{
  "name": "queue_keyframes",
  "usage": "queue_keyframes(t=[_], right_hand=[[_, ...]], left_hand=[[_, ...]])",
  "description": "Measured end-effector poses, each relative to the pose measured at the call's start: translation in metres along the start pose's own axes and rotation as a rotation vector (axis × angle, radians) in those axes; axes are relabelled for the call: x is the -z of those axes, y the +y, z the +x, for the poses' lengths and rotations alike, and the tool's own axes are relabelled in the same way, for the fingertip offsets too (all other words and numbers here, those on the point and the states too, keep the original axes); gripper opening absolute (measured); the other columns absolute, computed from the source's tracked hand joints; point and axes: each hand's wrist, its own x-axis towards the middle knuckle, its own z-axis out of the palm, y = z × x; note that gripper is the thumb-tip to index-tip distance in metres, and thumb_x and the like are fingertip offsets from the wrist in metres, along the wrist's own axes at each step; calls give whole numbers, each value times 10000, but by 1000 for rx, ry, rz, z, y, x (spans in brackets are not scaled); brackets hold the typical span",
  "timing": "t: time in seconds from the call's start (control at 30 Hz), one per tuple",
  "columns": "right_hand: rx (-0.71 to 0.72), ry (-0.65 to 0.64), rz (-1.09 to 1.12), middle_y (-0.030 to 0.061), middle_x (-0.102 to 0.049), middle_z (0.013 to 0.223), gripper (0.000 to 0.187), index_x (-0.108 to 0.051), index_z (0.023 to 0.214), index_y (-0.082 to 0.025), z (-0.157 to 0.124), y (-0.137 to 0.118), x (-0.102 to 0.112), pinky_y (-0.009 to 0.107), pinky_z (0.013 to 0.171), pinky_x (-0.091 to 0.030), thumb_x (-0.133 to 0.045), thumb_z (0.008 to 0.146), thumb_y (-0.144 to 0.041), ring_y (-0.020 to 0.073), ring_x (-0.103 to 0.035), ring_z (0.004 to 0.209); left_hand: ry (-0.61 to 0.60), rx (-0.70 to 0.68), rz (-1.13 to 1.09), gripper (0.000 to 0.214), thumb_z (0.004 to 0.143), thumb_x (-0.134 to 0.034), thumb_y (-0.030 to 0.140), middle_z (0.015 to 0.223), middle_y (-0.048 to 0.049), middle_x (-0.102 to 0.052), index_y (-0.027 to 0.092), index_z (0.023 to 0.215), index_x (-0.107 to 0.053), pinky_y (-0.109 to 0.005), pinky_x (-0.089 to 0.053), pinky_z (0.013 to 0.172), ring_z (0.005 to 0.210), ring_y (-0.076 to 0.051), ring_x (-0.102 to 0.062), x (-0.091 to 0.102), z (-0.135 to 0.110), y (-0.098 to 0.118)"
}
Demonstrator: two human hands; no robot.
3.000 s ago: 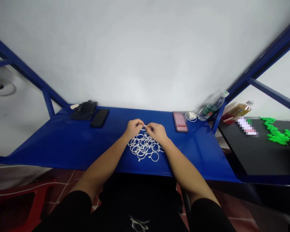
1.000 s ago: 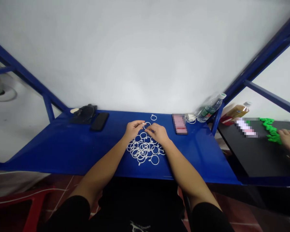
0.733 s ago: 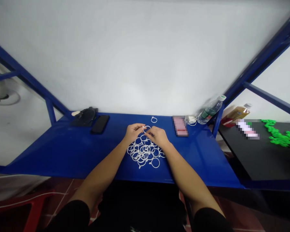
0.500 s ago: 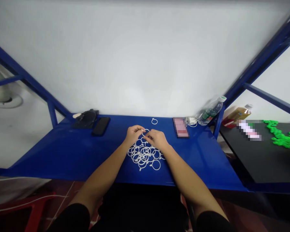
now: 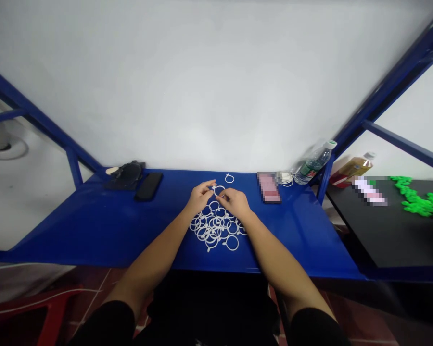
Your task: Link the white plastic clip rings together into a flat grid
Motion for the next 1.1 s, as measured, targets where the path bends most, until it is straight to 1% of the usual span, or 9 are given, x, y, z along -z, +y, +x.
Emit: queue_keyframes(t=[0.07, 0.2, 0.3, 0.47, 0.63, 0.77, 0.83, 0.97, 1.1], right_hand=[[-68, 17, 7, 30, -742, 817, 240, -756, 1050, -228, 2, 6, 2, 274, 697, -475, -642, 986, -430, 178, -671, 732], [-173, 13, 36, 15, -750, 816, 370, -689, 1313, -241, 5, 18, 4, 282, 673, -483, -606, 989, -400, 187, -677, 698], [-206, 39, 13, 31, -761, 869, 322, -734, 1233, -229, 7, 23, 4, 292, 708, -498, -602, 983, -383, 192, -687, 743], [-216, 39, -47, 58, -768, 964, 256, -756, 1144, -212, 8, 26, 1, 311, 791, -517, -623, 968, -343, 203, -694, 850], [-216, -39, -83, 76, -776, 1005, 255, -755, 1155, -202, 9, 24, 0, 343, 843, -536, -636, 971, -332, 226, -702, 921], [-112, -54, -61, 103, -755, 1244, 333, -708, 1291, -213, 10, 24, -2, 421, 1007, -522, -613, 983, -297, 255, -695, 1085], [-73, -27, -5, 108, -718, 1335, 356, -690, 1325, -218, 9, 24, -3, 425, 1017, -530, -597, 986, -275, 251, -695, 1111], [-88, 19, 81, 93, -761, 1201, 297, -723, 1250, -228, 4, 18, -1, 368, 854, -581, -583, 1003, -317, 226, -723, 950], [-32, 17, 108, 77, -778, 1097, 310, -720, 1249, -235, 1, 5, 3, 350, 824, -566, -570, 1027, -391, 222, -721, 912]], left_hand=[[-9, -47, 174, 453, 901, -608, 202, 1244, -91, -727, 201, 1347, -690, -336, -586, 829, 797, -154, -680, 4, 0, -1], [-189, -133, 475, 253, 941, -650, 295, 1055, -83, -742, 213, 1134, -791, -385, -547, 952, 976, -229, -677, 9, -2, -1], [-305, -157, 616, 194, 884, -732, 326, 1030, -86, -739, 239, 1035, -819, -413, -530, 975, 1007, -264, -671, 9, -6, 0], [-371, -135, 662, 134, 883, -684, 225, 1043, -72, -736, 257, 924, -807, -411, -522, 953, 1001, -263, -675, 10, -8, 3], [-302, -123, 594, 127, 949, -624, 233, 918, -46, -755, 234, 920, -748, -345, -512, 849, 898, -227, -699, 10, -6, 6], [-213, -36, 515, 131, 983, -605, 265, 798, -12, -747, 231, 1034, -720, -295, -483, 736, 733, -188, -687, 11, -6, 11], [-172, 5, 508, 148, 990, -604, 277, 767, -4, -737, 227, 1069, -720, -284, -473, 715, 713, -180, -684, 12, -5, 13], [-103, 54, 513, 205, 996, -599, 270, 772, -6, -737, 223, 1151, -725, -274, -472, 731, 750, -179, -700, 14, -4, 15], [-23, 33, 490, 243, 1005, -588, 257, 788, -15, -749, 210, 1198, -728, -279, -482, 751, 768, -182, -708, 14, -3, 15]])
